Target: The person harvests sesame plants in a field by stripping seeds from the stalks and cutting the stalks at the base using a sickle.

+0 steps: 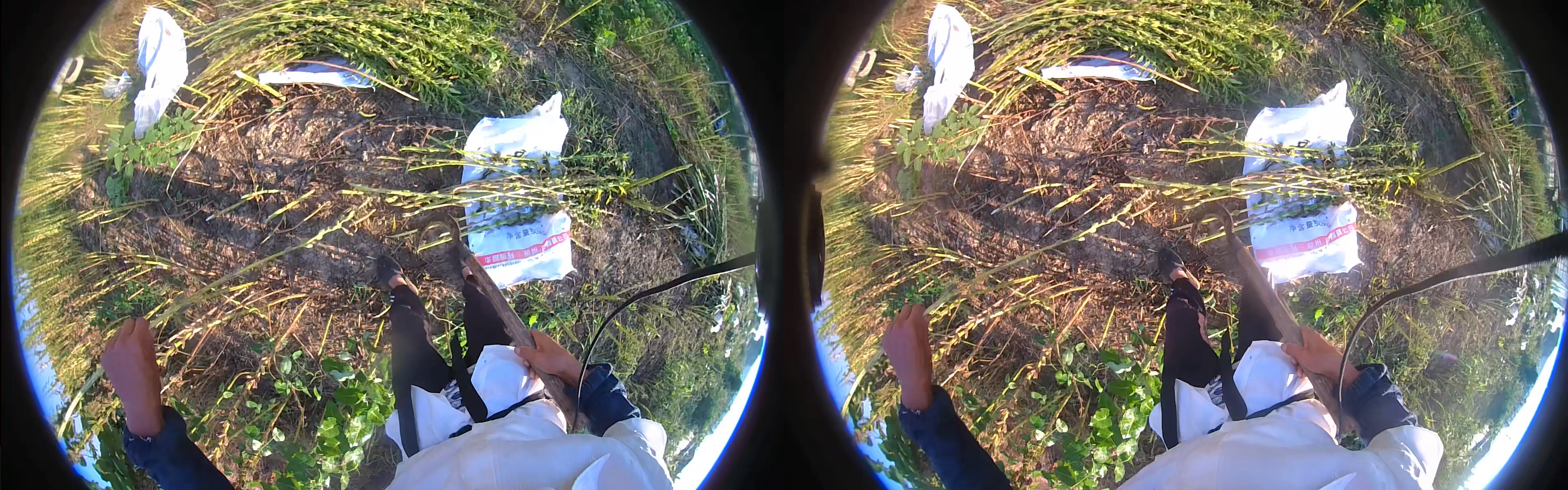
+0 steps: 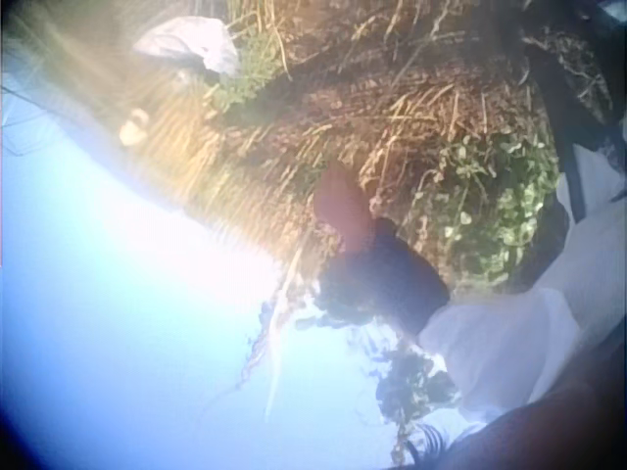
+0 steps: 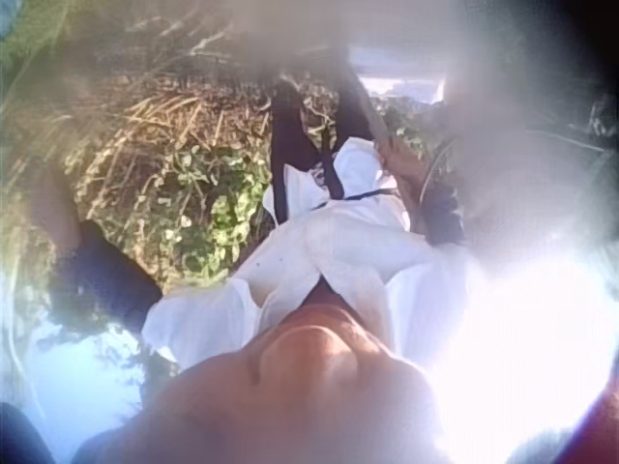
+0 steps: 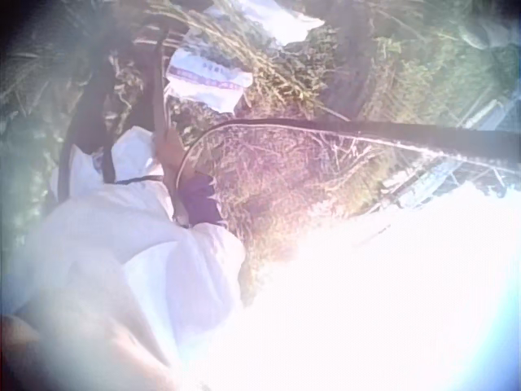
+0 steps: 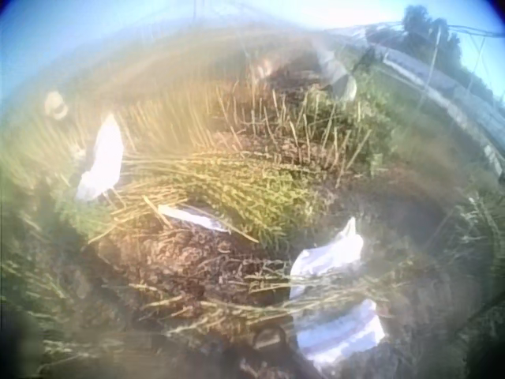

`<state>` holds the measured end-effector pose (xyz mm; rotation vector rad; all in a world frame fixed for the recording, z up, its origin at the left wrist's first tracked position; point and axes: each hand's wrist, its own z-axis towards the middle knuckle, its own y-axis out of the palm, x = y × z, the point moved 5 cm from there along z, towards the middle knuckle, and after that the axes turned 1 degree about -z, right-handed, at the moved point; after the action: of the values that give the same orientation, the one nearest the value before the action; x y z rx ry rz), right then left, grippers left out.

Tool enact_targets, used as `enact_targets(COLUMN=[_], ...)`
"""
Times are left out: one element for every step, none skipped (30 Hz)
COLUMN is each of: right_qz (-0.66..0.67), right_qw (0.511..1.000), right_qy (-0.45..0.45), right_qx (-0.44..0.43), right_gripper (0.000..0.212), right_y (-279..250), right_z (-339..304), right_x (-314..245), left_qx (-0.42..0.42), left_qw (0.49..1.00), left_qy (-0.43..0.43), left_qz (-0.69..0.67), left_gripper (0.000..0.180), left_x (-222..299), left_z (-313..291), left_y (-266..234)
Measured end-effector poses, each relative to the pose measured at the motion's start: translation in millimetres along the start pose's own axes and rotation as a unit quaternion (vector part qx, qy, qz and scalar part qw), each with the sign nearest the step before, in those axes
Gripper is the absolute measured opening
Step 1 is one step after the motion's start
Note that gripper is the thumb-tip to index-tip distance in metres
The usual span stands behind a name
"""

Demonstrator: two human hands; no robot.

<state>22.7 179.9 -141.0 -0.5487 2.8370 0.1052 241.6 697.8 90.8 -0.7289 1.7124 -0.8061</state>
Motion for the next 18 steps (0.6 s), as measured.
enact_targets(right_qz=[-0.004, -0.006, -0.030, -0.024, -0.023, -0.029, -0.049, -0.056, -0.067, -0.083, -0.052, -0.032, -0.016, 0.002, 0.019, 0.033, 0.061, 0.078], right_qw=[1.000, 1.000, 0.998, 0.999, 0.999, 0.999, 0.999, 0.998, 0.996, 0.994, 0.997, 0.997, 0.997, 0.997, 0.996, 0.995, 0.994, 0.995], right_qy=[-0.011, -0.019, -0.057, -0.047, -0.025, -0.007, -0.001, 0.007, 0.013, 0.021, 0.007, 0.012, 0.016, 0.026, 0.012, 0.000, 0.022, 0.030], right_qx=[-0.004, 0.010, 0.014, 0.003, 0.016, 0.014, 0.022, 0.042, 0.058, 0.072, 0.065, 0.069, 0.073, 0.070, 0.082, 0.095, 0.085, 0.063], right_gripper=[0.030, 0.029, 0.028, 0.027, 0.028, 0.028, 0.028, 0.028, 0.029, 0.030, 0.029, 0.028, 0.027, 0.026, 0.024, 0.022, 0.021, 0.022], right_y=[-10.7, -21.1, -32.1, -42.8, -53.5, -60.9, -68.9, -79.7, -86.4, -92.9, -98.4, -102.2, -107.1, -109.6, -114.5, -115.5, -114.9, -114.5], right_z=[1.6, -0.9, -0.4, -0.5, -13.8, -23.6, -18.7, -22.1, -23.8, -25.7, -19.5, -25.4, -32.0, -34.4, -32.2, -33.5, -39.5, -44.2], right_x=[8.0, 17.5, 17.6, 24.2, 25.6, 27.7, 40.3, 52.6, 57.9, 61.7, 68.1, 72.8, 77.9, 90.9, 109.2, 128.6, 134.7, 133.6], left_qx=[-0.013, 0.000, -0.029, -0.002, -0.020, 0.019, 0.036, 0.052, 0.040, 0.025, 0.040, 0.098, 0.149, 0.154, 0.143, 0.145, 0.134, 0.146], left_qw=[1.000, 0.999, 0.994, 0.996, 0.996, 0.999, 0.998, 0.995, 0.989, 0.977, 0.982, 0.978, 0.963, 0.960, 0.938, 0.906, 0.904, 0.868], left_qy=[-0.020, -0.051, -0.084, -0.094, -0.089, -0.031, -0.031, -0.032, -0.060, -0.090, -0.063, -0.015, 0.050, 0.068, 0.061, 0.068, 0.095, 0.106], left_qz=[0.018, 0.012, 0.058, -0.005, 0.017, -0.006, -0.039, -0.073, -0.133, -0.193, -0.173, -0.185, -0.219, -0.225, -0.310, -0.393, -0.394, -0.463], left_gripper=[0.013, 0.012, 0.010, 0.009, 0.022, 0.025, 0.023, 0.021, 0.017, 0.013, 0.015, 0.015, 0.015, 0.014, 0.012, 0.010, 0.008, 0.008], left_x=[-25.0, -39.2, -52.4, -59.2, -86.3, -109.7, -102.4, -91.5, -56.5, -13.4, 17.5, 46.0, 81.1, 113.3, 148.1, 187.9, 231.4, 259.7], left_z=[-10.9, -21.0, -32.8, -41.1, -49.1, -62.8, -59.4, -55.4, -42.1, -23.1, -14.4, 2.6, 18.2, 40.6, 61.1, 79.2, 99.4, 109.9], left_y=[-24.9, -44.2, -78.7, -118.3, -112.8, -114.2, -122.0, -125.3, -137.9, -149.0, -164.8, -154.1, -147.9, -125.0, -104.9, -87.9, -87.2, -75.8])
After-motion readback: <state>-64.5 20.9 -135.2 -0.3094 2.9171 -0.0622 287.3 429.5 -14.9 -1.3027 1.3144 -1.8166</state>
